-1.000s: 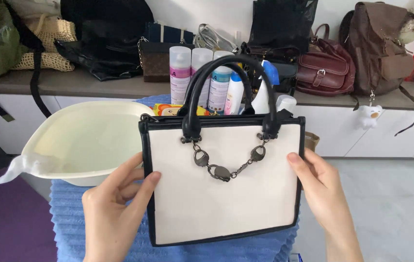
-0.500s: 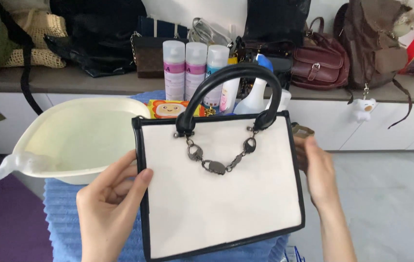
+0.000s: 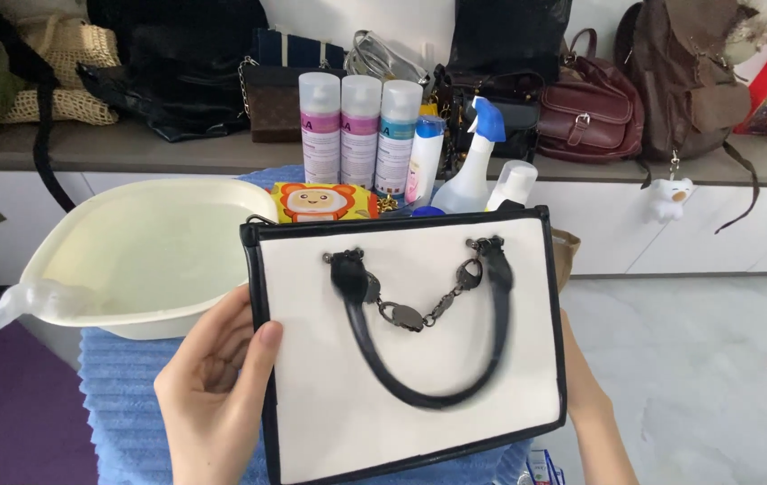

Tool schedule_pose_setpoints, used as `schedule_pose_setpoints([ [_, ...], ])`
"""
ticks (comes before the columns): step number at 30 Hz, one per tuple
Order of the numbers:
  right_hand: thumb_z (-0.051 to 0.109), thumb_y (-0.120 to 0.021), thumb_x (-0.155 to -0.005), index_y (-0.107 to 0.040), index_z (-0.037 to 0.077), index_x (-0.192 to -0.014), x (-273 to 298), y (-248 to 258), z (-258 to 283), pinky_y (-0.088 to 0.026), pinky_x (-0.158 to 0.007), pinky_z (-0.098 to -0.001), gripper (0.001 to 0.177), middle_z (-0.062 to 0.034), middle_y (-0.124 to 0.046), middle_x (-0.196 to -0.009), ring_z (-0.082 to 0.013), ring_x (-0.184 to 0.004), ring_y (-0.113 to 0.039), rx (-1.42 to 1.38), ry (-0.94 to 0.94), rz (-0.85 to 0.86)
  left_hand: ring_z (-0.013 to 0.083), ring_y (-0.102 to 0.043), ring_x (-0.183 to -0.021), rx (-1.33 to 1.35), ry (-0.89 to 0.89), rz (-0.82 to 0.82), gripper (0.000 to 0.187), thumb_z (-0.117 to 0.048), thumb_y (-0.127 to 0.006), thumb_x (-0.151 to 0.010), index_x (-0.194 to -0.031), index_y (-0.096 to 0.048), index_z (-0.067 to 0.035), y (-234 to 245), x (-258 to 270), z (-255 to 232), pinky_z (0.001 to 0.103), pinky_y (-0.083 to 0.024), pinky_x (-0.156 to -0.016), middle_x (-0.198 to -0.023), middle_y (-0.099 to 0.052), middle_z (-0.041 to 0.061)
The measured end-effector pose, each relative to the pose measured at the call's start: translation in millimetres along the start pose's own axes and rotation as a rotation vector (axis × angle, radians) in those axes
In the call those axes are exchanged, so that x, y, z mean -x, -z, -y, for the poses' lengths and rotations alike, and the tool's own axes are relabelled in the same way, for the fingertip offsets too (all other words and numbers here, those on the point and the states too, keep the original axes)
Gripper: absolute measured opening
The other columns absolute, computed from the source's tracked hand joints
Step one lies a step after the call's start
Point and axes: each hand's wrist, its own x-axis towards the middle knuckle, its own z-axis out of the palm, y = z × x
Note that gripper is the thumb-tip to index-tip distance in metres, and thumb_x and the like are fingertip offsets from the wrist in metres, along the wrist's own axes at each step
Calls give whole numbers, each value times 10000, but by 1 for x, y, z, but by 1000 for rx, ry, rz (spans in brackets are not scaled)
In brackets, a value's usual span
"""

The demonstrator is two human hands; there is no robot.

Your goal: Cleaning a black and white handbag using wet wipes and a cloth, covering the interior, exterior, and handles.

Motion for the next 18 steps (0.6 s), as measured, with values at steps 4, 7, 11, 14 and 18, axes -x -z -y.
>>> schedule_pose_setpoints([
  [4, 178, -619, -1002, -679, 116, -1143, 3, 5, -7, -472, -793, -316, 166, -16, -733, -1017, -136, -881, -635, 31, 1, -76, 203, -727, -1090, 26, -64, 13, 424, -55, -658, -894, -1301, -625, 58, -3, 5, 5, 262, -596, -962, -1218, -736, 159],
  [7, 197, -617, -1032, -660, 121, -1135, 6, 12, -16, -462, -778, -317, 135, -14, -719, -991, -142, -851, -630, 57, 1, -127, 187, -712, -1122, 15, -41, -8, 410, -93, -625, -926, -1315, -611, 34, -6, 8, 7, 262, -582, -960, -1238, -727, 144],
  [11, 246, -576, -1141, -589, 101, -1165, 4, 34, -40, -441, -870, -320, 147, -36, -646, -1046, -157, -933, -587, 7, 108, -378, 232, -684, -1181, -7, -165, -15, 393, -93, -551, -976, -1332, -563, 73, -11, 10, 11, 300, -544, -1024, -1293, -685, 188],
  [14, 159, -556, -1223, -462, 75, -1222, 24, 51, 3, -389, -845, -286, 126, -55, -517, -1011, -135, -903, -499, -140, 282, -589, 199, -692, -967, -20, -137, -24, 399, -117, -539, -981, -1344, -547, 50, -12, 12, 15, 274, -511, -792, -1302, -675, 165],
  [18, -275, -686, -1000, -413, -124, -1305, 50, 32, 83, -567, -1011, -407, 436, -380, -637, -1244, -461, -1196, -703, -140, 633, -514, 113, -666, -656, -42, -15, -55, 424, -102, -658, -916, -1325, -574, -24, -15, 12, 10, 206, -471, -490, -1280, -693, 59],
])
